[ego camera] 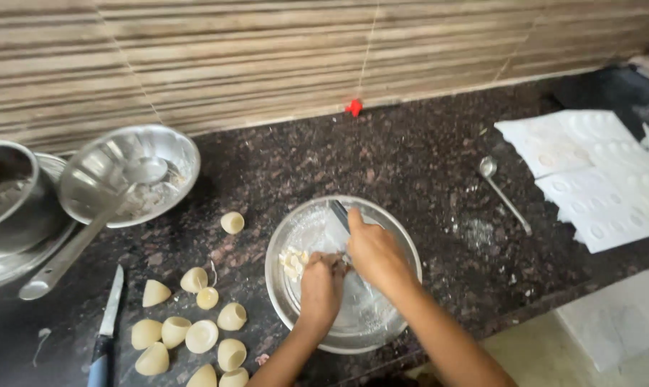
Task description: Breaking down white material chunks on a metal plate using a scraper tool.
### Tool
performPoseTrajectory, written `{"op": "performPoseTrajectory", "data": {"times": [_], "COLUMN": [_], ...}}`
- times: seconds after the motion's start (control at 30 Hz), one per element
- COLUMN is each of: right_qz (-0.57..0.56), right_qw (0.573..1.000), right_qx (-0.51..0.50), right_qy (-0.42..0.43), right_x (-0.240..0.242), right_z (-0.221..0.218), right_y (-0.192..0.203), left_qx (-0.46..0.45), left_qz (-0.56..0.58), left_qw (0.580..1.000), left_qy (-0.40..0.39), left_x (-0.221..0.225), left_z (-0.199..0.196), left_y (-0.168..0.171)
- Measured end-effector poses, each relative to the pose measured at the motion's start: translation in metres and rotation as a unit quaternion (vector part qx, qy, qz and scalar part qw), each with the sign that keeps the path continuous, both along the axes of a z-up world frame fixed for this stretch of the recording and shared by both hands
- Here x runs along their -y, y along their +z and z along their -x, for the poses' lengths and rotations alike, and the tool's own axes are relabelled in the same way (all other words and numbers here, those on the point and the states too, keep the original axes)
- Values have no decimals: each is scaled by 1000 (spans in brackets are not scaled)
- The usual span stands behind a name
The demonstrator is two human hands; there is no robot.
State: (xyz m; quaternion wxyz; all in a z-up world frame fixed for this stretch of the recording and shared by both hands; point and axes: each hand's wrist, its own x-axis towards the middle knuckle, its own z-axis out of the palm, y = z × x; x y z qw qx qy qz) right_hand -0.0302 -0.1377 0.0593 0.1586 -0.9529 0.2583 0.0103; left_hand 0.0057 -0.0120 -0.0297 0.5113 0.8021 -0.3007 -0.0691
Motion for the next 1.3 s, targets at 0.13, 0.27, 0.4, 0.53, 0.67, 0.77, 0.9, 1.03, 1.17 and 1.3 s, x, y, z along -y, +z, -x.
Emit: {"op": "performPoseTrajectory", "data": {"times": [0.13, 0.27, 0.4, 0.53, 0.67, 0.77, 0.9, 1.03, 1.17, 1.3], "right_qz": [-91, -77, -112, -153, -289, -305, -244, -150, -75, -62], "right_qw": [995, 973, 964, 958, 927, 928, 956, 984, 994, 996], "right_qx": [34, 210, 160, 173, 187, 183, 150, 73, 77, 21], "right_qy": [-30, -64, -181, -170, -148, -110, -61, -59, -20, -64], "right_x": [28, 46, 58, 65, 36, 15, -15, -49, -52, -51], "right_z": [25, 59, 86, 73, 37, 12, -10, -10, -5, 9], "right_y": [8, 7, 2, -42, -39, -36, -23, 27, 36, 56], "left_qx": [-22, -21, 3, -57, -63, -58, -47, -7, 56, 187], "left_qz": [21, 28, 52, 40, 67, 59, 6, 5, -35, -95], "left_qw": [1000, 999, 999, 996, 983, 976, 973, 971, 960, 927], "left_qy": [1, 27, 7, 56, 158, 204, 228, 238, 271, 312], "left_x": [-1, -17, -49, -97, -143, -172, -193, -199, -211, -234], "left_z": [-2, -9, -18, -10, -11, -14, -14, -13, -15, -20], "left_y": [6, 24, 29, 67, 72, 79, 86, 73, 80, 72]}}
